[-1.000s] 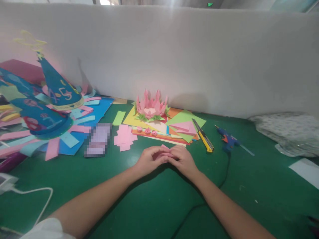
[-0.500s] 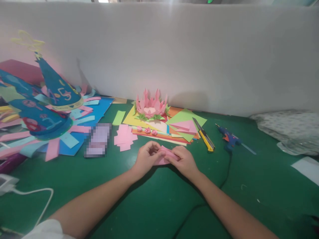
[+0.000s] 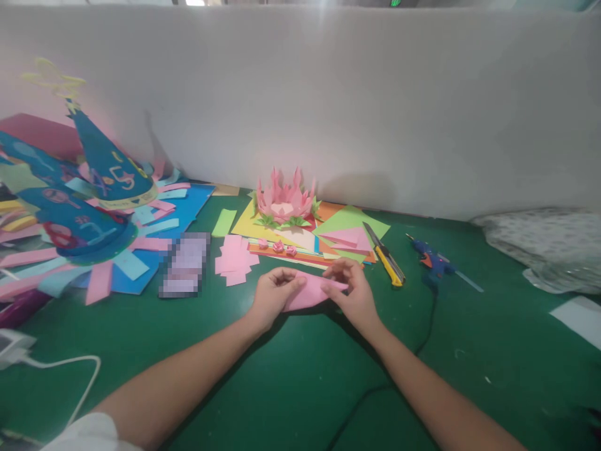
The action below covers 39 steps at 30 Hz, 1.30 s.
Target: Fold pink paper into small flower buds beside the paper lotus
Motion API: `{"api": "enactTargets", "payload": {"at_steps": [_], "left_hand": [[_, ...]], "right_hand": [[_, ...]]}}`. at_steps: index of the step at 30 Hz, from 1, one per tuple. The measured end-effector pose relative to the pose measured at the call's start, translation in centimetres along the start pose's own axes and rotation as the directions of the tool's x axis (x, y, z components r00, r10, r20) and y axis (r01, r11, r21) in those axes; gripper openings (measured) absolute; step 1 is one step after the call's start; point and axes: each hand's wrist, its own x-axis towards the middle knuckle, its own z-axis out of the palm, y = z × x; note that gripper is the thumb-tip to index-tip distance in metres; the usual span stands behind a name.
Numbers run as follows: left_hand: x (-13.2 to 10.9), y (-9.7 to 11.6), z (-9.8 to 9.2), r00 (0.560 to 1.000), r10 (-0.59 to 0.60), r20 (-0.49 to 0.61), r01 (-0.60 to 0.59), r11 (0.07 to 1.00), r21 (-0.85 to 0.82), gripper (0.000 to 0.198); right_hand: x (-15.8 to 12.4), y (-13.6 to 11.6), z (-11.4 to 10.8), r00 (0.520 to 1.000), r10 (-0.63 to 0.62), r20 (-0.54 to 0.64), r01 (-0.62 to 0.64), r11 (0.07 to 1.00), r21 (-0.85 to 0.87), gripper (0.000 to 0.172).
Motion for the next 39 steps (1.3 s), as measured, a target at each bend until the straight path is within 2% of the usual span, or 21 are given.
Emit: {"api": "enactTargets", "payload": {"at_steps": [3,5,7,10,15,25,39], "left_hand": [[-0.12,0.09,0.12,1.0,-0.025,0.002,0.025,0.987,-0.158,0.024],[-0.33,0.05,0.23,0.999,-0.03,0.012,0.032,0.974,-0.223,0.023],[-0.58,-0.01,0.36,0.999,-0.032,0.03,0.039,0.968,-0.248,0.022],[-0.81,-0.08,0.49,0.997,-0.034,0.064,0.048,0.972,-0.231,0.021],[-0.74,-0.17,0.5,0.994,-0.077,0.076,0.089,0.982,-0.168,0.024],[-0.65,-0.23,0.65,0.994,-0.1,0.048,0.104,0.988,-0.114,0.029],[-0.7,-0.09,0.56,0.995,-0.088,0.045,0.093,0.988,-0.122,0.028]], "right_hand": [[0.09,-0.08,0.05,0.977,0.143,0.16,-0.173,0.966,0.191,0.052],[-0.15,-0.32,0.27,0.936,0.199,0.292,-0.259,0.949,0.182,0.047],[-0.43,-0.58,0.48,0.908,0.255,0.334,-0.321,0.933,0.161,0.042],[-0.53,-0.77,0.51,0.906,0.322,0.276,-0.361,0.927,0.102,0.036],[-0.14,-0.65,0.12,0.925,0.327,0.192,-0.345,0.936,0.07,0.036],[-0.24,-0.51,0.37,0.891,0.397,0.22,-0.427,0.898,0.109,0.037],[-0.15,-0.46,0.34,0.891,0.396,0.223,-0.425,0.9,0.1,0.037]]}}
